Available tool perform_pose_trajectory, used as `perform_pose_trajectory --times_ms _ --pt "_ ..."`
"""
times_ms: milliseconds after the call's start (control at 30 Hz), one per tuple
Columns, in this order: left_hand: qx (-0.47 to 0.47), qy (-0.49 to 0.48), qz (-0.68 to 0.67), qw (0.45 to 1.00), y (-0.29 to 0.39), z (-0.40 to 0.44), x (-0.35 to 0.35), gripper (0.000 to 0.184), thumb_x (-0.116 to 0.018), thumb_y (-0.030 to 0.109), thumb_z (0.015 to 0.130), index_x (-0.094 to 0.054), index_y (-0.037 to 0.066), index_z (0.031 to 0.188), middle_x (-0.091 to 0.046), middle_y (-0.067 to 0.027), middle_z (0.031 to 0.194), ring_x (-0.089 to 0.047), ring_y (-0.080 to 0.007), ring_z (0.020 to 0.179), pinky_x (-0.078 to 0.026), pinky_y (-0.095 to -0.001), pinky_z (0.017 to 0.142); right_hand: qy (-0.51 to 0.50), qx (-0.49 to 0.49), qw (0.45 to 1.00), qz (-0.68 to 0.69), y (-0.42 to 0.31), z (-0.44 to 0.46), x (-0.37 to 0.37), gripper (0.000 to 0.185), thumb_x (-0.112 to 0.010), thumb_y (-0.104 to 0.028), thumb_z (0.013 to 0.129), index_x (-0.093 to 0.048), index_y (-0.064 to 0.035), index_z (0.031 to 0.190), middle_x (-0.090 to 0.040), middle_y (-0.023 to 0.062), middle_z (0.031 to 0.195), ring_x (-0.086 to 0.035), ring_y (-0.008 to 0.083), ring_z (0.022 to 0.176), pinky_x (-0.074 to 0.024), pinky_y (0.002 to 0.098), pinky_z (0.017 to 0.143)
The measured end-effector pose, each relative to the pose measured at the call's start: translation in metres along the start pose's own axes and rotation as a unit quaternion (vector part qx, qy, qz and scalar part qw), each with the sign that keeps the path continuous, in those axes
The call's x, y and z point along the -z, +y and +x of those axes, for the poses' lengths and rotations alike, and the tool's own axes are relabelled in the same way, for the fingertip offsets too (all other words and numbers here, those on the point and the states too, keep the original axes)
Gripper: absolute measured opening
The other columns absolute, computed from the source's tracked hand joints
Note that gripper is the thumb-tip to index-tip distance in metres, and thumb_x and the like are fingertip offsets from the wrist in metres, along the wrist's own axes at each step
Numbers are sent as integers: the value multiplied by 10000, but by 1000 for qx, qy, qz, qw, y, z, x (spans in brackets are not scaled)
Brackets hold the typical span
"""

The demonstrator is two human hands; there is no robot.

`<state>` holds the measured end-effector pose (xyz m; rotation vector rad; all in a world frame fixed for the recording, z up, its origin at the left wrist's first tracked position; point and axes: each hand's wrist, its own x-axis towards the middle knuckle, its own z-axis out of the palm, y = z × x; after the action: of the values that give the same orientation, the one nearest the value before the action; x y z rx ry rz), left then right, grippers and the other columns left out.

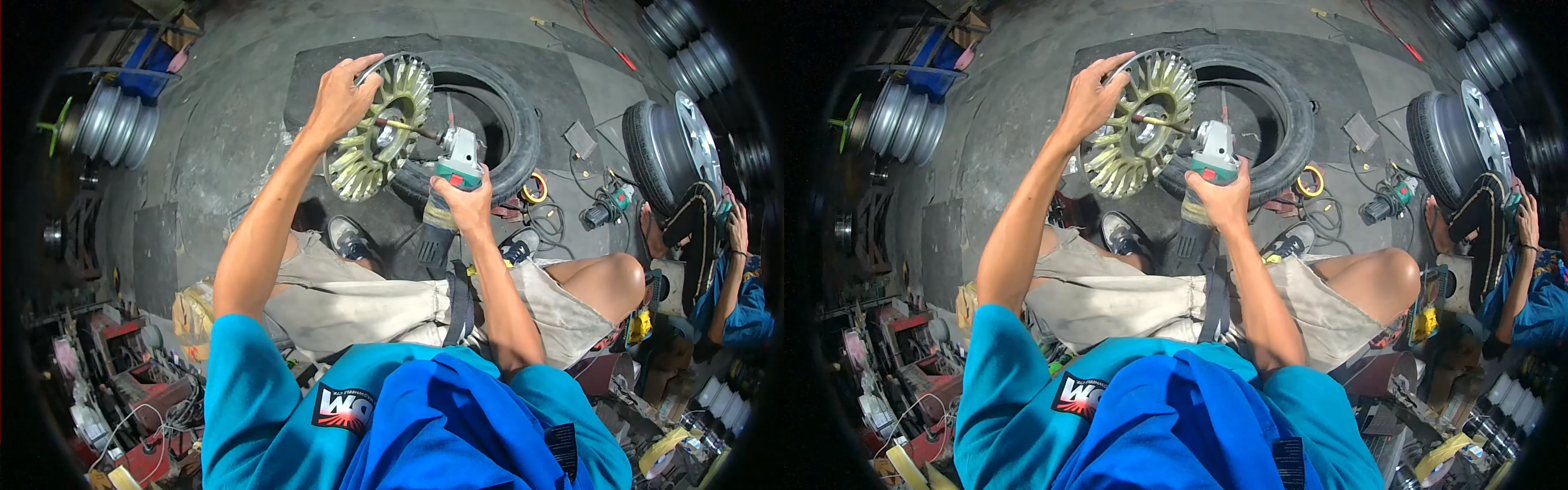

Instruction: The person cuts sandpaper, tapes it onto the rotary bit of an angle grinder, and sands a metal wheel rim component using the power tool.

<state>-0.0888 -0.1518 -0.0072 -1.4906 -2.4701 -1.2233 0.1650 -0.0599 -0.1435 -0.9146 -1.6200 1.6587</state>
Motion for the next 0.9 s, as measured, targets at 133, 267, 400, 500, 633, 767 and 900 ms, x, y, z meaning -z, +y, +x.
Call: perform_pose_trajectory --times_ms 133,267,400,500,633,767,900 --pt "8 -5 0 1000 6 -3 1 452 -625 225 988 -703 58 1401 -741 -198 1101 -711 -322 1028 -524 -404 955 21 -44 999 19 8 13 0 655 -955 -221 730 -604 34 1221 -720 102 1072 -682 181 931 -565 340 863" --pt "6 -2 2 1000 6 -3 0 451 -625 230 990 -703 59 1401 -733 -192 1074 -704 -322 1004 -525 -401 937 32 -102 992 71 8 13 -1 584 -926 -188 760 -618 14 1215 -715 86 1061 -689 179 916 -573 349 845" --pt "6 -5 7 1000 6 -3 -1 450 -626 232 993 -703 61 1402 -729 -190 1060 -698 -322 981 -524 -410 919 1 -106 989 98 16 10 0 543 -902 -138 786 -616 -2 1227 -728 75 1036 -708 183 899 -587 365 845" --pt "-4 7 -7 1000 2 0 -6 450 -629 230 991 -703 63 1403 -727 -191 1050 -698 -325 975 -522 -415 913 0 -44 999 19 10 2 1 682 -958 -209 724 -592 37 1244 -724 123 1089 -690 192 942 -567 351 877" --pt "6 -2 3 1000 3 1 -3 451 -634 228 988 -702 63 1402 -731 -199 1051 -703 -337 980 -525 -424 917 -9 1 1000 -9 -4 -7 4 703 -965 -231 707 -586 35 1235 -733 119 1053 -690 191 931 -566 353 883" --pt "-6 7 5 1000 3 -2 -5 453 -637 233 984 -705 60 1397 -735 -208 1058 -705 -344 979 -529 -429 922 4 3 1000 -13 -4 0 6 697 -962 -235 705 -586 27 1230 -735 119 1043 -694 193 924 -569 355 874" --pt "-10 16 2 1000 2 1 -5 457 -642 244 975 -711 62 1388 -739 -216 1065 -718 -358 1014 -534 -437 931 -7 14 999 -29 -11 -3 8 684 -948 -223 705 -580 21 1226 -739 115 1037 -701 197 919 -572 358 870"
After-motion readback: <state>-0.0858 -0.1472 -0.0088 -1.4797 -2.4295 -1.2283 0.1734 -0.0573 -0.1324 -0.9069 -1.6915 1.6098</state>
